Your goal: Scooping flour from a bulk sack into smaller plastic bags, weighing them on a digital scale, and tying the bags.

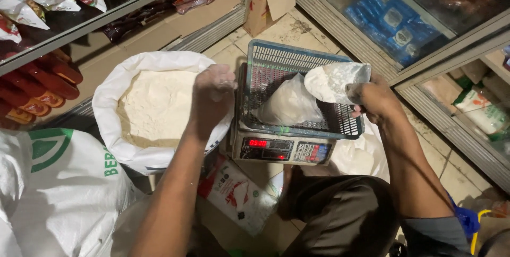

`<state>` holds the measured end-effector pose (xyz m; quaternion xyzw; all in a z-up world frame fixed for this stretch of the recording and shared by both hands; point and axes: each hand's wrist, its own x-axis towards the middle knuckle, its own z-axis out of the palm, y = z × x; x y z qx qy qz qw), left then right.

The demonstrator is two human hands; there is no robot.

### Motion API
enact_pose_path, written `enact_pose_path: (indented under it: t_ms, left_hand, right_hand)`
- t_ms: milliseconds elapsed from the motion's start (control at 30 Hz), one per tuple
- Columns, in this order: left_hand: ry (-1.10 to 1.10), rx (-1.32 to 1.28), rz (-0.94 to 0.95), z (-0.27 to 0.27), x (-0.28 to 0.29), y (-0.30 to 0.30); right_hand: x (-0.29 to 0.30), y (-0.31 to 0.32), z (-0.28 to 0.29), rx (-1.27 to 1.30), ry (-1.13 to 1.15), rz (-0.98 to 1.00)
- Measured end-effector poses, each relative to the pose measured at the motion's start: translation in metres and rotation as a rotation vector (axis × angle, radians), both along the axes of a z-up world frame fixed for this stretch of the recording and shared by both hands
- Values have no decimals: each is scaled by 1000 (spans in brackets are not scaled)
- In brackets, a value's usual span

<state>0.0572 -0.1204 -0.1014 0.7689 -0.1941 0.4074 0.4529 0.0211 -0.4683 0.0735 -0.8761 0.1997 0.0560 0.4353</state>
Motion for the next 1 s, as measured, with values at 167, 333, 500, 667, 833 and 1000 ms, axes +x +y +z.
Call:
enact_pose_path:
  t_ms: [167,333,500,667,833,1000]
  left_hand:
    - [743,-238,164,31,-3,43]
    - [873,-524,210,94,-40,67]
    - [735,-670,299,100,-51,106]
    - [487,-733,509,79,-50,129]
    - [571,-1019,540,85,-59,125]
    - [771,-1641,191,45,-35,121]
  right_hand:
    - [15,57,30,-81,-22,35]
    - [30,163,26,-25,-114,189]
    - [57,241,-43,-451,-242,469]
    - [41,288,-100,-1239,-1387,573]
    - [36,302,-89,-1202,-1372,525]
    - [35,315,-105,-1040,-1380,403]
